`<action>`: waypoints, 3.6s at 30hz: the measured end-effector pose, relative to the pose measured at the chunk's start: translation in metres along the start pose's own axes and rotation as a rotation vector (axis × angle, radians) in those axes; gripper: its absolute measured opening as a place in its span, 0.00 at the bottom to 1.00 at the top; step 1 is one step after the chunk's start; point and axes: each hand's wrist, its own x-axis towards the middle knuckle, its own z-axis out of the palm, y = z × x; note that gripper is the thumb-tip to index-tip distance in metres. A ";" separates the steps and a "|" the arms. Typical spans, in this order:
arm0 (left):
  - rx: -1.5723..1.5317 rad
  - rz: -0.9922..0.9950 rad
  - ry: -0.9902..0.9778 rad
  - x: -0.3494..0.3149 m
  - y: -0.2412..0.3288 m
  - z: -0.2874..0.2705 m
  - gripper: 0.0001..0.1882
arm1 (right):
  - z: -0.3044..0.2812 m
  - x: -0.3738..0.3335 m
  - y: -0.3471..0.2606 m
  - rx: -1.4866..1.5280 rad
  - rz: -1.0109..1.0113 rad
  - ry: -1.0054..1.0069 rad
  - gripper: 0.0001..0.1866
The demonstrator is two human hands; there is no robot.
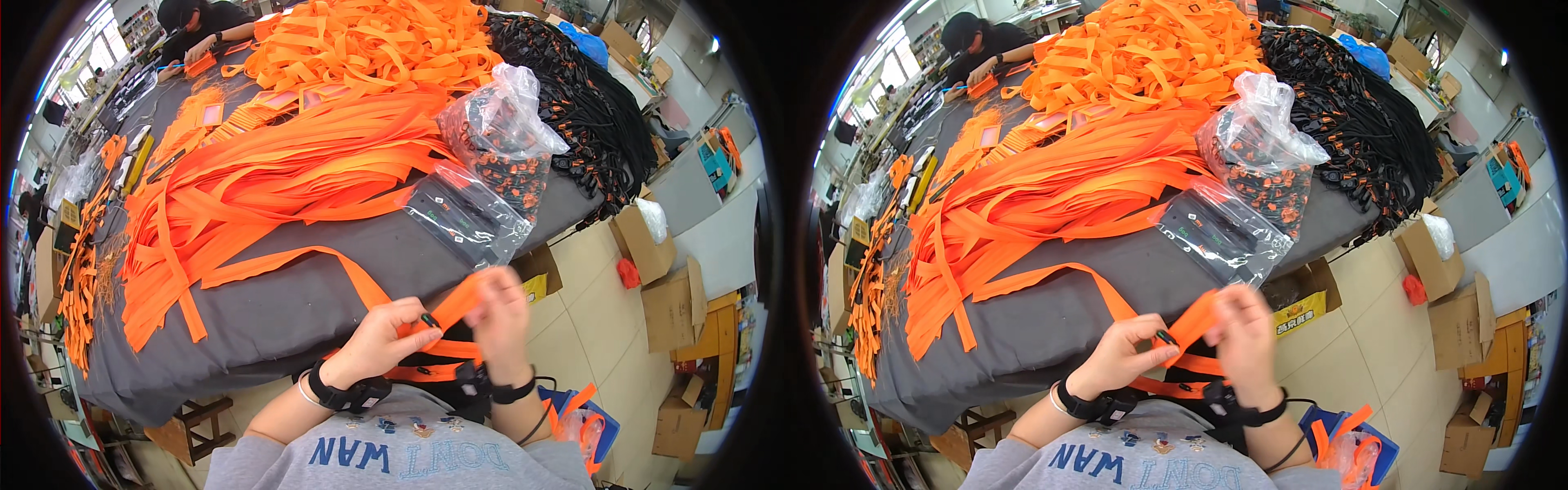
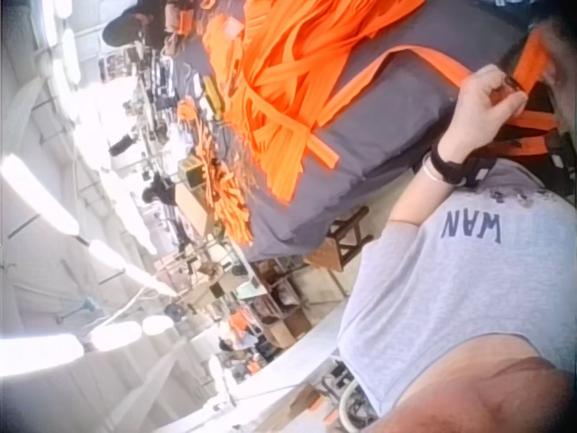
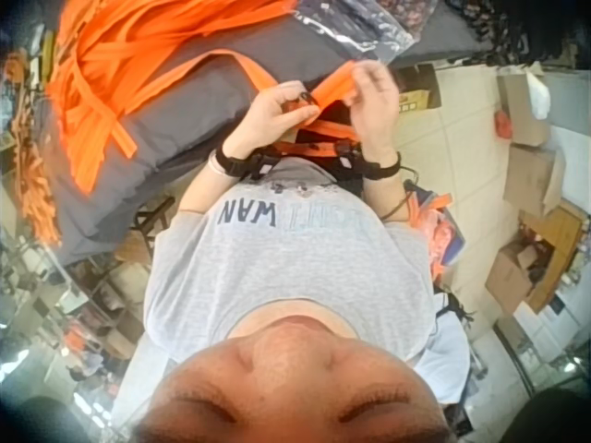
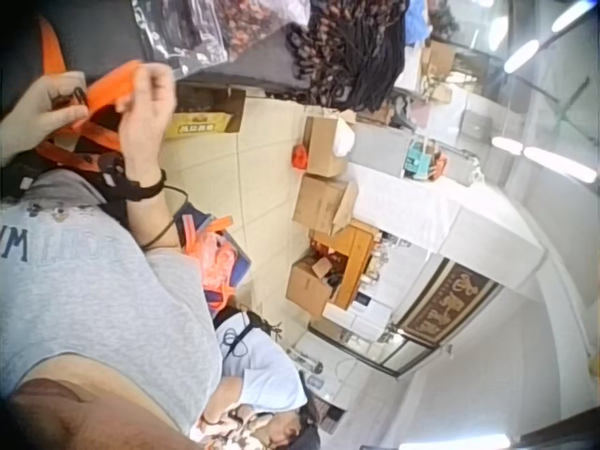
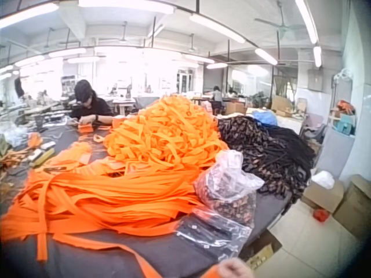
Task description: Assembling plastic buckles and hardware onto orange nylon straps.
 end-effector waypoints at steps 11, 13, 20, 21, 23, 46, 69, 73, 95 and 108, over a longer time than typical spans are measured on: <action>0.152 0.014 -0.173 -0.012 0.009 -0.027 0.09 | -0.146 0.020 -0.096 0.133 -0.579 0.365 0.09; 0.355 0.028 -0.140 -0.015 0.012 -0.042 0.10 | -0.161 0.018 -0.104 0.135 -0.612 0.465 0.11; 0.393 -0.088 0.253 -0.048 0.035 -0.125 0.07 | -0.256 -0.023 -0.145 0.013 -0.798 0.844 0.18; 0.280 -0.118 0.327 -0.055 0.032 -0.135 0.06 | -0.285 -0.034 -0.150 0.057 -0.795 0.794 0.15; 0.047 -0.110 0.413 -0.069 0.025 -0.150 0.06 | -0.292 -0.025 -0.147 -0.161 -0.786 0.823 0.15; -0.259 0.337 0.502 -0.038 0.021 -0.071 0.19 | 0.056 -0.029 0.028 -0.664 -0.086 -0.576 0.03; 0.069 0.236 0.445 -0.022 0.023 -0.026 0.08 | 0.069 -0.015 0.005 -0.638 -0.243 -0.274 0.08; 0.175 0.288 0.517 -0.020 0.016 -0.026 0.07 | 0.055 0.003 0.019 -0.497 -0.143 -0.273 0.04; -0.219 0.191 0.468 -0.008 -0.011 -0.017 0.07 | 0.021 0.096 -0.062 -0.721 -0.795 0.114 0.02; -0.501 0.075 0.502 -0.003 -0.012 -0.017 0.09 | 0.016 0.217 -0.109 -1.693 -0.510 -0.348 0.11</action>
